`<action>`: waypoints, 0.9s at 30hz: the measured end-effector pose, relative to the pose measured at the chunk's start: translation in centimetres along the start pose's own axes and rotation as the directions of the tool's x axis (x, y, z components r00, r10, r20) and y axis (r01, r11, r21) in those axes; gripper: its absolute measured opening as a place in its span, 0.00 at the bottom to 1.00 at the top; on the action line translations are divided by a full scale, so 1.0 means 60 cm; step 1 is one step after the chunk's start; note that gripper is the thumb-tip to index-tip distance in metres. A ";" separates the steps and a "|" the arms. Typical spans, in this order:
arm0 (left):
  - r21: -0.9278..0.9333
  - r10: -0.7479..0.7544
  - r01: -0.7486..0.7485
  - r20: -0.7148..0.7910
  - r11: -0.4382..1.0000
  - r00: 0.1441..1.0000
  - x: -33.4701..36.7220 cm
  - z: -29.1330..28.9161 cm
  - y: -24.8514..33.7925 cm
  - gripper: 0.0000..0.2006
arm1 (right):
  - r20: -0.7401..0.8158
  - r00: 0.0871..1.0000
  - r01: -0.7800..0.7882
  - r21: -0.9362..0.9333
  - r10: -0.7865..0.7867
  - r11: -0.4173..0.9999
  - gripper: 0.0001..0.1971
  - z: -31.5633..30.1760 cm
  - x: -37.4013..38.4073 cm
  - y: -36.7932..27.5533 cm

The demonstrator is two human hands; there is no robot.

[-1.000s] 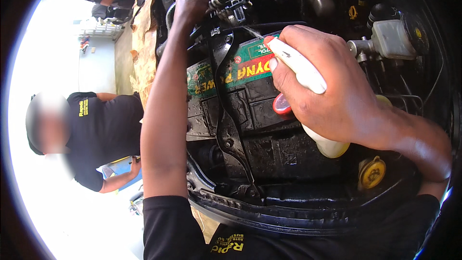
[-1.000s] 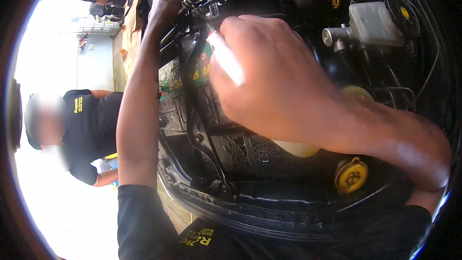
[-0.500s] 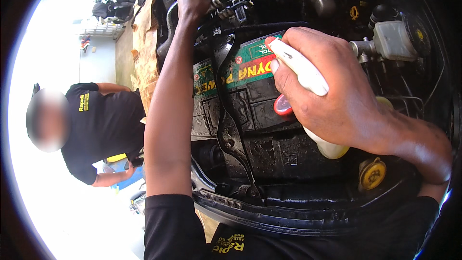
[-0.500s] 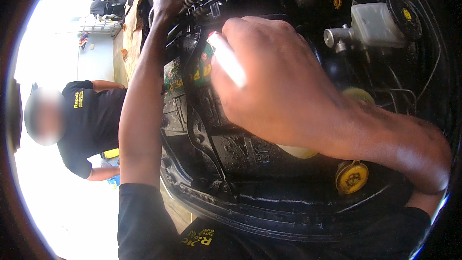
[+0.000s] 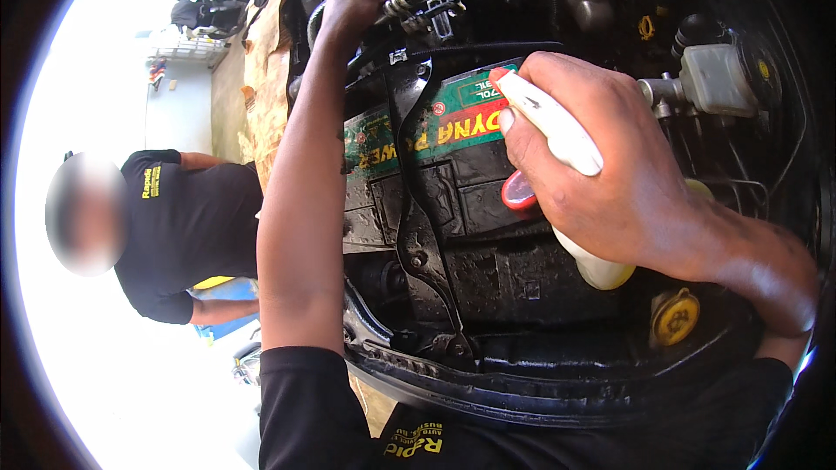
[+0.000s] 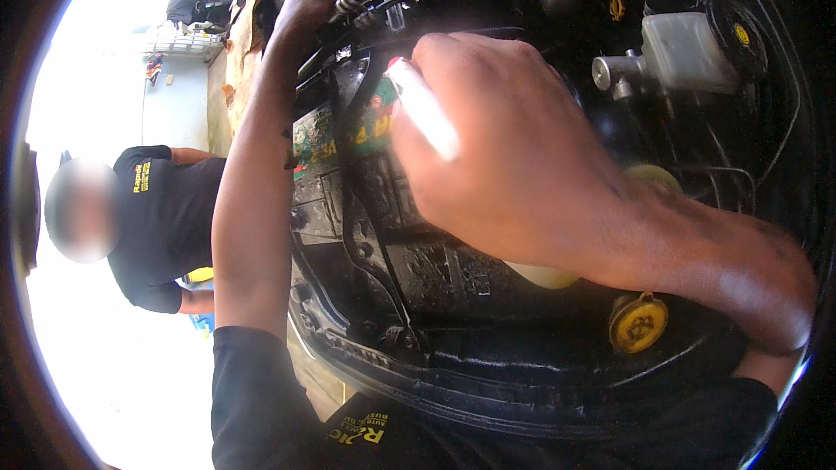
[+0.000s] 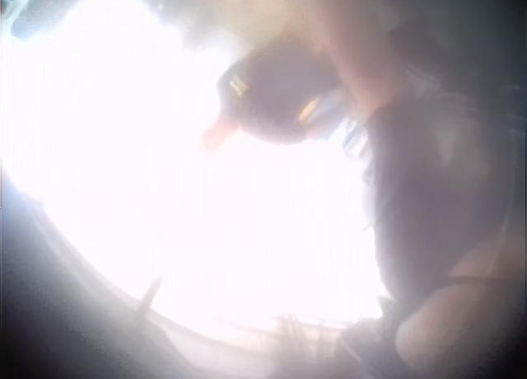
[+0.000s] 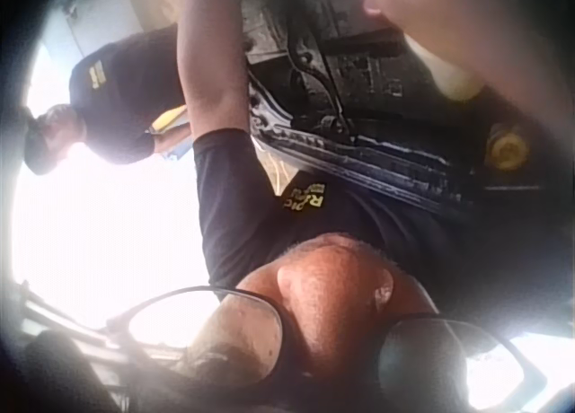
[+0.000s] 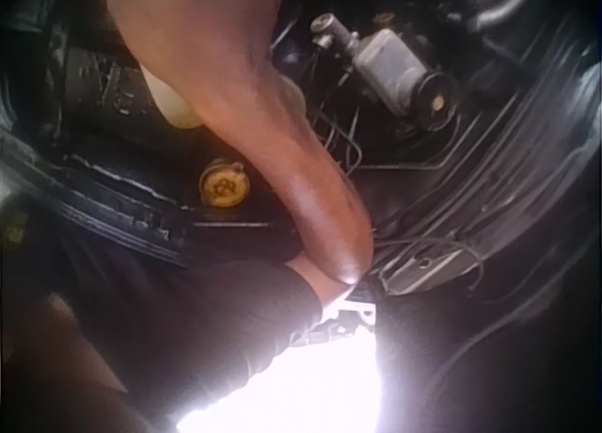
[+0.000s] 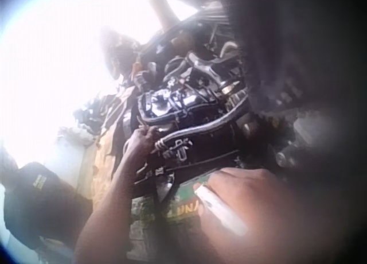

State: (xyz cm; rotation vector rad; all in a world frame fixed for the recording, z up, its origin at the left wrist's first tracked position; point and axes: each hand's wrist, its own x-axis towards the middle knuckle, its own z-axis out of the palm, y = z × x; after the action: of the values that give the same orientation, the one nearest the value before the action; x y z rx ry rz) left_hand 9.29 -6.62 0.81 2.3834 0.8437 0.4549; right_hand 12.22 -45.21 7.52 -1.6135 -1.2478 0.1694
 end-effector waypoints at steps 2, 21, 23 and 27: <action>-0.081 -0.015 0.008 -0.095 0.997 0.995 0.003 0.015 -0.010 0.21 | 0.056 0.998 -0.043 -0.001 0.043 0.999 0.05 -0.006 0.007 -0.009; -0.207 0.020 -0.013 0.028 0.978 0.999 -0.001 0.016 -0.015 0.19 | 0.170 0.962 -0.221 0.018 0.215 0.975 0.13 -0.011 0.008 -0.030; -0.189 0.034 -0.038 -0.023 0.981 0.999 -0.003 0.020 -0.019 0.20 | 0.214 0.923 -0.340 0.069 0.319 0.938 0.14 -0.014 0.015 -0.039; -0.090 0.032 -0.036 -0.044 0.995 0.999 0.003 0.027 -0.011 0.21 | 0.116 0.975 -0.184 -0.050 0.189 0.982 0.12 -0.008 0.002 -0.020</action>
State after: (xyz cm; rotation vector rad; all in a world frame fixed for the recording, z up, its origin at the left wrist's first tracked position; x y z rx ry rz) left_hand 9.89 -6.72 -0.88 2.3147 0.7848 0.5481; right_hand 11.82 -45.51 8.73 -1.7765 -1.1948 0.3662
